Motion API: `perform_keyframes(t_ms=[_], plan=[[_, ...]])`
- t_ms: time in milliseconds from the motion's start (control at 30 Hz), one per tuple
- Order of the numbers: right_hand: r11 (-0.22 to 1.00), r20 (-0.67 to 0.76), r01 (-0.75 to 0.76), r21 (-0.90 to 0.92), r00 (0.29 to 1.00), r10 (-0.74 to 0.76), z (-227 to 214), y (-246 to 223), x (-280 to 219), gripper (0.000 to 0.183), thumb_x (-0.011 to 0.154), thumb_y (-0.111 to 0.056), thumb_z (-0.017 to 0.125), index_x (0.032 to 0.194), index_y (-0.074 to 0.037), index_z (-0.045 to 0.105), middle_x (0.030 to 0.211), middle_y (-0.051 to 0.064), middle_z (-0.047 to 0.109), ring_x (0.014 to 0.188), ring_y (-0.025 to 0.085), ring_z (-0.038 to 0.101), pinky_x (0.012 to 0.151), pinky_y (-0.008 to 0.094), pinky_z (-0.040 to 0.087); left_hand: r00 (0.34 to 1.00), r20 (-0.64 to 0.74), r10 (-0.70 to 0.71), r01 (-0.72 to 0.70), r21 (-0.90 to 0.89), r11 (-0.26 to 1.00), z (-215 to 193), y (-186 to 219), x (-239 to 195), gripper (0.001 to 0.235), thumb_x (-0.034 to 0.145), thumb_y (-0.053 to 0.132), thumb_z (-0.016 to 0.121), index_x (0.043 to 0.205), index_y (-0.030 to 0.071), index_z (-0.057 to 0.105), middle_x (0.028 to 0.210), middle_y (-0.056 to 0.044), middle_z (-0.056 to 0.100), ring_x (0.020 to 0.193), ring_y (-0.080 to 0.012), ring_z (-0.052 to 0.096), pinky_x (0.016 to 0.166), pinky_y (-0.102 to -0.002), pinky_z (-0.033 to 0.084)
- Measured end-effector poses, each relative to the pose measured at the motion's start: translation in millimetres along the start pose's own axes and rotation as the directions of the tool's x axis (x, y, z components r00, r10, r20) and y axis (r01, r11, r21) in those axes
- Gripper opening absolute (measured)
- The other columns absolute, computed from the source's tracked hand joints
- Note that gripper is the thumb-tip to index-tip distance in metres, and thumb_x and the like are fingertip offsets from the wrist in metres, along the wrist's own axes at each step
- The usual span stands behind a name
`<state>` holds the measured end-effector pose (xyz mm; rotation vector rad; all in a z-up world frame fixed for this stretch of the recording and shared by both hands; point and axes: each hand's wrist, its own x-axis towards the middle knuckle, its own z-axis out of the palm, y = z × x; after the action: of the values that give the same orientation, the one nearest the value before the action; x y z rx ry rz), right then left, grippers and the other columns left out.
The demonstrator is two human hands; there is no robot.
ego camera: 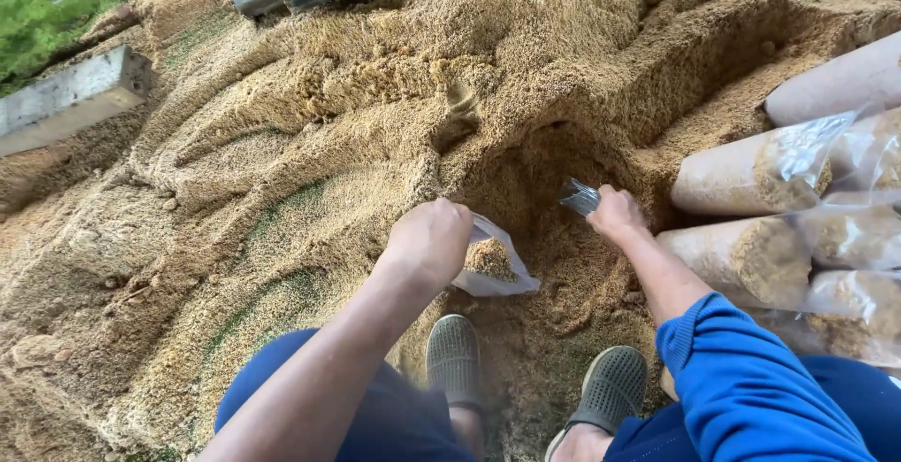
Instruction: Filling small plastic bags with grain from a pile and placing paper labels inside each bag.
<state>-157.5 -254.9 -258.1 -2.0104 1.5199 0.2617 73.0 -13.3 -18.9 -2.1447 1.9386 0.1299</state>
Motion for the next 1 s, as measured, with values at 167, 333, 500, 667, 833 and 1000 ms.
perform_keyframes(t_ms=[167,333,500,667,833,1000], plan=[[0.999,-0.018,0.047,-0.016,0.999,-0.048,31,-30,34,0.054,0.086,-0.019,0.073,0.138,-0.013,0.06,0.122,0.022,0.062,0.115,0.044,0.066,0.095,0.053,0.058,0.998,0.012,-0.058,0.058,-0.078,0.995,2,8,0,0.012,0.082,0.001,0.061,0.079,0.002,0.072,0.066,-0.011,0.071,0.066,-0.0323,0.077,0.052,-0.046,0.063],[0.998,-0.004,0.061,0.016,0.998,-0.06,45,-38,43,0.05,0.086,-0.018,0.069,0.135,-0.015,0.06,0.122,0.022,0.06,0.114,0.045,0.067,0.096,0.053,0.057,0.997,0.006,-0.073,0.073,-0.092,0.993,10,16,4,0.011,0.085,0.004,0.06,0.084,-0.001,0.07,0.066,-0.01,0.071,0.065,-0.0318,0.076,0.05,-0.046,0.062],[0.995,0.027,0.084,0.053,0.996,-0.085,43,-36,34,0.052,0.083,-0.021,0.072,0.134,-0.021,0.059,0.123,0.021,0.062,0.119,0.043,0.065,0.1,0.052,0.056,0.993,0.03,-0.116,0.117,-0.054,0.992,17,21,5,0.015,0.091,0.008,0.054,0.099,0.0,0.064,0.072,-0.007,0.072,0.067,-0.0301,0.076,0.048,-0.049,0.061],[0.992,0.018,0.096,0.086,0.995,-0.098,51,-45,38,0.049,0.083,-0.022,0.074,0.13,-0.021,0.06,0.12,0.021,0.065,0.118,0.041,0.066,0.099,0.05,0.057,0.986,0.141,-0.093,0.129,-0.274,0.953,-36,18,-5,0.026,0.099,0.009,0.046,0.109,-0.008,0.063,0.074,-0.018,0.074,0.071,-0.0396,0.077,0.055,-0.053,0.062],[0.994,0.061,0.068,0.089,0.995,-0.073,48,-47,35,0.052,0.081,-0.022,0.08,0.129,-0.019,0.06,0.118,0.02,0.066,0.109,0.038,0.071,0.091,0.047,0.061,0.982,0.183,-0.04,0.108,-0.377,0.92,-25,13,7,0.029,0.096,0.008,0.047,0.114,-0.009,0.062,0.076,-0.021,0.074,0.076,-0.0407,0.077,0.059,-0.054,0.062],[0.961,0.075,0.052,0.273,0.994,-0.075,21,-48,14,0.07,0.071,-0.011,0.086,0.136,-0.019,0.062,0.107,0.017,0.066,0.067,0.028,0.077,0.061,0.036,0.067,0.969,0.246,-0.003,0.099,-0.381,0.919,-25,16,8,0.022,0.092,0.006,0.057,0.105,-0.006,0.069,0.078,-0.021,0.076,0.082,-0.0409,0.078,0.066,-0.053,0.063]])
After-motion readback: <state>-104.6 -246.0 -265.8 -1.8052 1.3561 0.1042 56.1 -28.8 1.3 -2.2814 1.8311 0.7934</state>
